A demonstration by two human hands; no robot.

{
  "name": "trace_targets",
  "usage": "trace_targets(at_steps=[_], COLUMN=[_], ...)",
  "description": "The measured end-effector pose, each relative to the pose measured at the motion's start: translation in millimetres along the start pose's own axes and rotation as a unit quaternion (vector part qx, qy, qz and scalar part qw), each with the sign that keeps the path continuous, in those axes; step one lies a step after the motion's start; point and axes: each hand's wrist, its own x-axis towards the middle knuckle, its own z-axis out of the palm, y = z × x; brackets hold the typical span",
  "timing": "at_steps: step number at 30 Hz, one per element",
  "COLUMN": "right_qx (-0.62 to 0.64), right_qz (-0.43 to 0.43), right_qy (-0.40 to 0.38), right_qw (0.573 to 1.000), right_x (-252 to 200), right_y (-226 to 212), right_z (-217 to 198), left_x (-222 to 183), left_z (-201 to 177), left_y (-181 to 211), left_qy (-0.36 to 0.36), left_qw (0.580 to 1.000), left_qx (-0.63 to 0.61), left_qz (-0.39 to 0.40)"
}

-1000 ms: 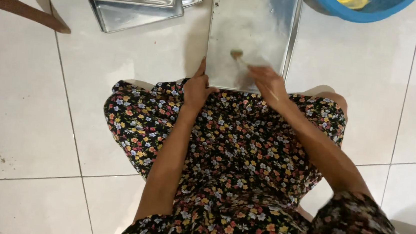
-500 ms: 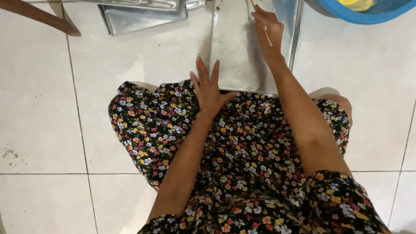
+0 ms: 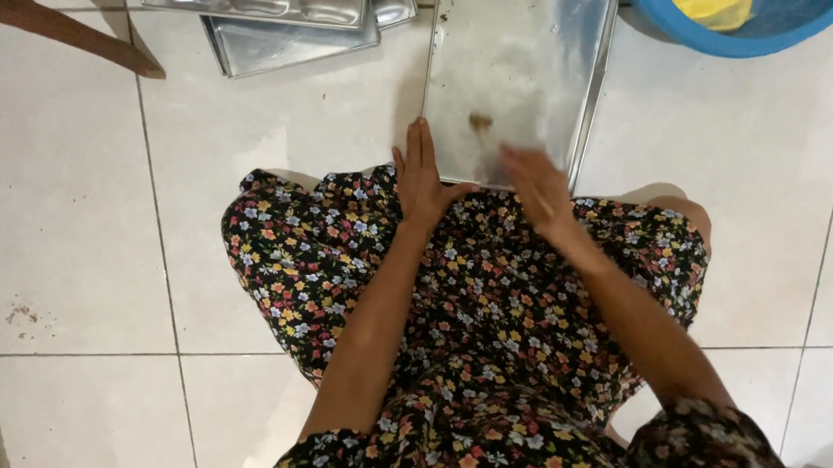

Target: The person is preparing baking trays by applying grease with a brush and cleaning them with a cloth while sitting on the floor.

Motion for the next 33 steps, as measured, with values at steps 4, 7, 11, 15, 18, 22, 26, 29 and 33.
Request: trace_targets(at_steps=[4, 7, 11, 15, 18, 22, 26, 29, 33], right_qx=[0.040, 0.078, 0.043, 0.020, 0.031, -0.014, 0.040, 0.065, 0.050], right_qz=[-0.048, -0.079, 0.021, 0.108, 0.030, -0.078, -0.080, -0.021, 0.115], right_qy=[0.053, 0.127, 0.035, -0.039, 0.011, 0.072, 0.121, 0.062, -0.053], right_qw=[0.997, 0.986, 0.998, 0.993, 0.999, 0.994, 0.989, 0.996, 0.991], right_x=[149, 169, 51, -36, 11, 146, 171, 89, -50], right_y=[52, 46, -42, -83, -36, 25, 15, 6, -29], right_z=[-3, -4, -25, -42, -23, -4, -7, -12, -35], left_x=[5, 3, 4, 8, 11, 14, 17, 18, 17], left_z=[-1, 1, 1, 6, -4, -2, 1, -3, -11], left_y=[8, 6, 6, -1, 13, 19, 24, 24, 28], left_qy=[-0.012, -0.020, -0.011, -0.009, -0.014, -0.008, -0.012, -0.003, -0.020], left_qw=[0.999, 0.999, 0.999, 0.998, 0.998, 0.998, 0.993, 0.996, 0.997], left_qx=[-0.002, 0.017, 0.013, 0.056, 0.003, 0.000, 0.083, 0.037, 0.013], left_qz=[-0.033, -0.045, -0.038, -0.031, -0.057, -0.058, -0.085, -0.079, -0.071])
